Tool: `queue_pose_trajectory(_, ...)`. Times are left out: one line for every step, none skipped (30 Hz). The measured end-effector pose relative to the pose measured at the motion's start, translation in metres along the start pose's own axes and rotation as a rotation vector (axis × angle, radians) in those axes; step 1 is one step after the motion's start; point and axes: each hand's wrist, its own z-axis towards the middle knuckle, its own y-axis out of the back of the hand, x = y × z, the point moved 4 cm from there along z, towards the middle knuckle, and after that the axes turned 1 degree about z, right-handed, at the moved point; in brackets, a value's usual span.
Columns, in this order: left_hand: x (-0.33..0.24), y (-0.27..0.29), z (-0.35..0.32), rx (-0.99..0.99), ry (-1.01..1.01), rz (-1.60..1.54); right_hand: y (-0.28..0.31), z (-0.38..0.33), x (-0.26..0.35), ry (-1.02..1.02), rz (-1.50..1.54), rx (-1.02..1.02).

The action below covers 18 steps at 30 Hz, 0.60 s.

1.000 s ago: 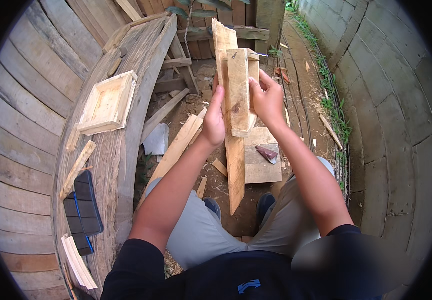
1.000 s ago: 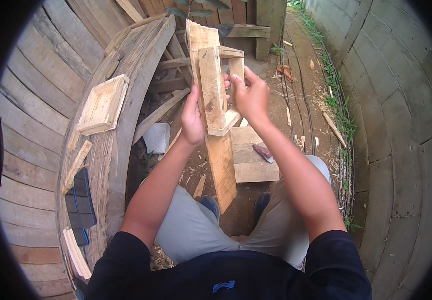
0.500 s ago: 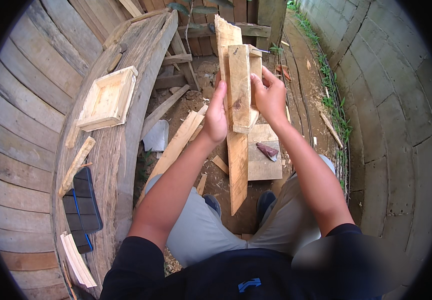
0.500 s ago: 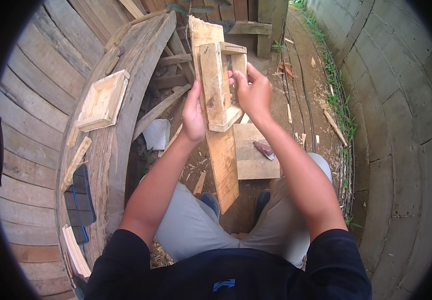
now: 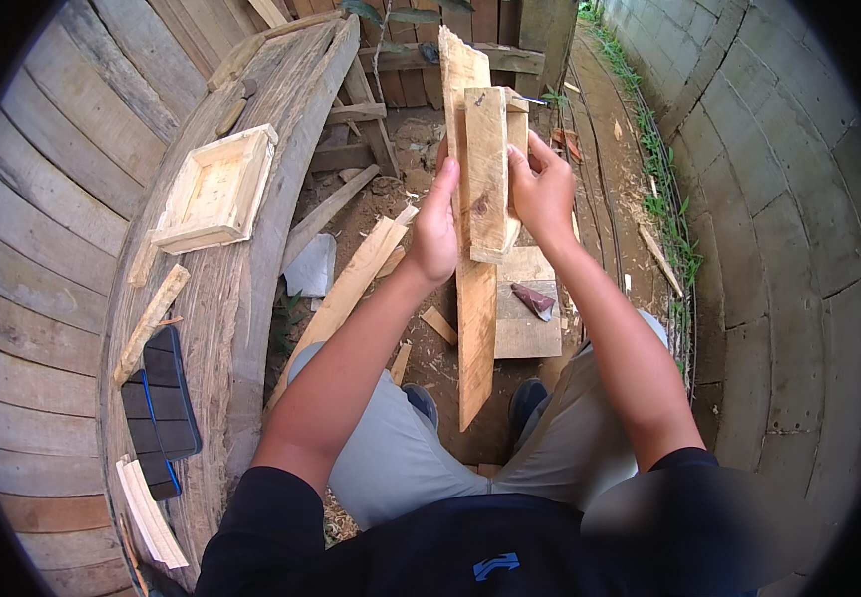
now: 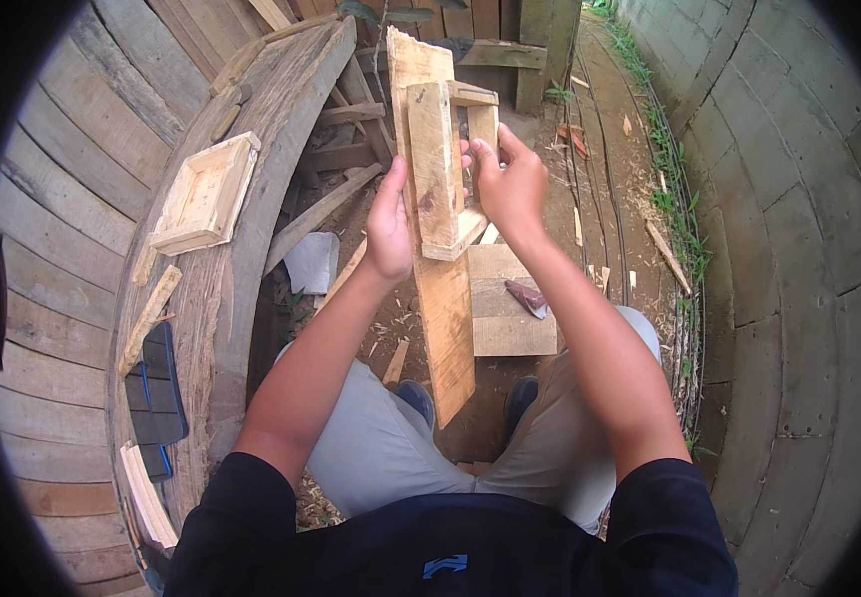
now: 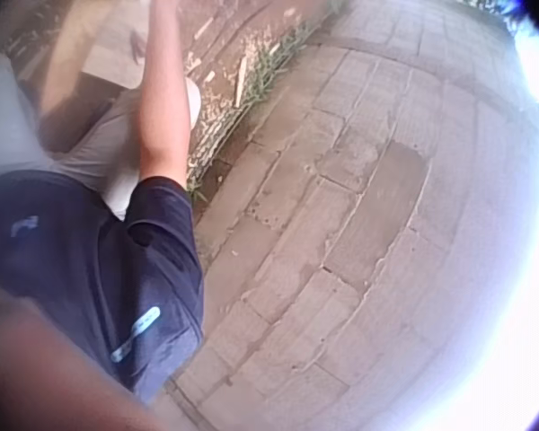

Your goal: The person assembles a small wooden frame by hand, fitting together four pieces of wood. They then use a knife to trim and smooth the edges of the frame and other wooden pieces.

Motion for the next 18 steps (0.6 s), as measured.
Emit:
queue_pose_trajectory(0.0009, 0.0006, -0.0001, 0.0, 0.008, -0.004, 0.0007, 0.0, 0.0001, -0.004, -0.013, 0.002)
queue_pose_trajectory(0.0015, 0.0009, -0.0001, -0.001, 0.015, -0.008, 0.0009, 0.0005, -0.0006, 0.004, -0.007, -0.003)
queue_pose_trajectory(0.0016, 0.0007, -0.0001, 0.001, 0.012, -0.009, 0.0005, 0.0012, -0.0025, 0.011, -0.001, -0.007)
queue_pose_trajectory(0.0015, 0.0001, 0.0, 0.002, 0.009, -0.01, 0.0004, 0.0019, -0.0041, 0.019, 0.006, -0.012)
queue_pose_trajectory(0.0013, -0.0005, 0.0001, 0.004, 0.006, -0.011, 0.0004, 0.0025, -0.0059, 0.03, 0.005, -0.016)
queue_pose_trajectory(0.001, -0.0011, -0.0003, 0.009, 0.008, -0.004, 0.0005, 0.003, -0.0079, 0.041, 0.004, -0.02)
queue_pose_trajectory(0.0005, -0.0013, -0.001, 0.013, 0.009, 0.004, 0.0005, 0.0031, -0.006, 0.053, 0.003, -0.024)
queue_pose_trajectory(0.0001, -0.0015, -0.0012, 0.018, 0.011, 0.011, 0.0007, 0.0027, -0.0049, 0.048, 0.002, -0.018)
queue_pose_trajectory(0.0001, -0.0015, -0.0008, 0.01, -0.001, 0.006, 0.0016, 0.0018, -0.0034, 0.043, 0.001, -0.012)
queue_pose_trajectory(0.0004, -0.0018, -0.0003, 0.003, -0.012, 0.002, 0.002, 0.0012, -0.0014, 0.039, 0.001, -0.007)
queue_pose_trajectory(0.0005, -0.0017, 0.0001, -0.003, -0.024, -0.002, 0.0018, 0.0016, -0.0022, 0.042, 0.003, -0.012)
queue_pose_trajectory(0.0007, -0.001, 0.0006, -0.001, -0.033, 0.013, 0.0012, 0.002, -0.0042, 0.046, 0.004, -0.018)
queue_pose_trajectory(0.0009, -0.0003, 0.001, 0.001, -0.042, 0.028, 0.001, 0.0019, -0.0044, 0.048, 0.005, -0.024)
queue_pose_trajectory(0.0009, 0.0001, 0.0013, 0.004, -0.051, 0.042, 0.0008, 0.002, -0.0046, 0.044, 0.012, -0.019)
queue_pose_trajectory(0.0012, 0.0001, 0.0013, 0.003, -0.051, 0.04, 0.0007, 0.0022, -0.0045, 0.039, 0.018, -0.015)
queue_pose_trajectory(-0.0001, -0.0016, 0.0009, 0.002, -0.05, 0.038, 0.0005, 0.0021, -0.0043, 0.034, 0.026, -0.01)
queue_pose_trajectory(-0.0009, -0.0026, 0.0006, 0.001, -0.05, 0.036, 0.0006, 0.0021, -0.0047, 0.036, 0.021, -0.013)
queue_pose_trajectory(-0.001, -0.0028, 0.0006, 0.005, -0.049, 0.034, 0.0006, 0.0023, -0.0054, 0.038, 0.017, -0.017)
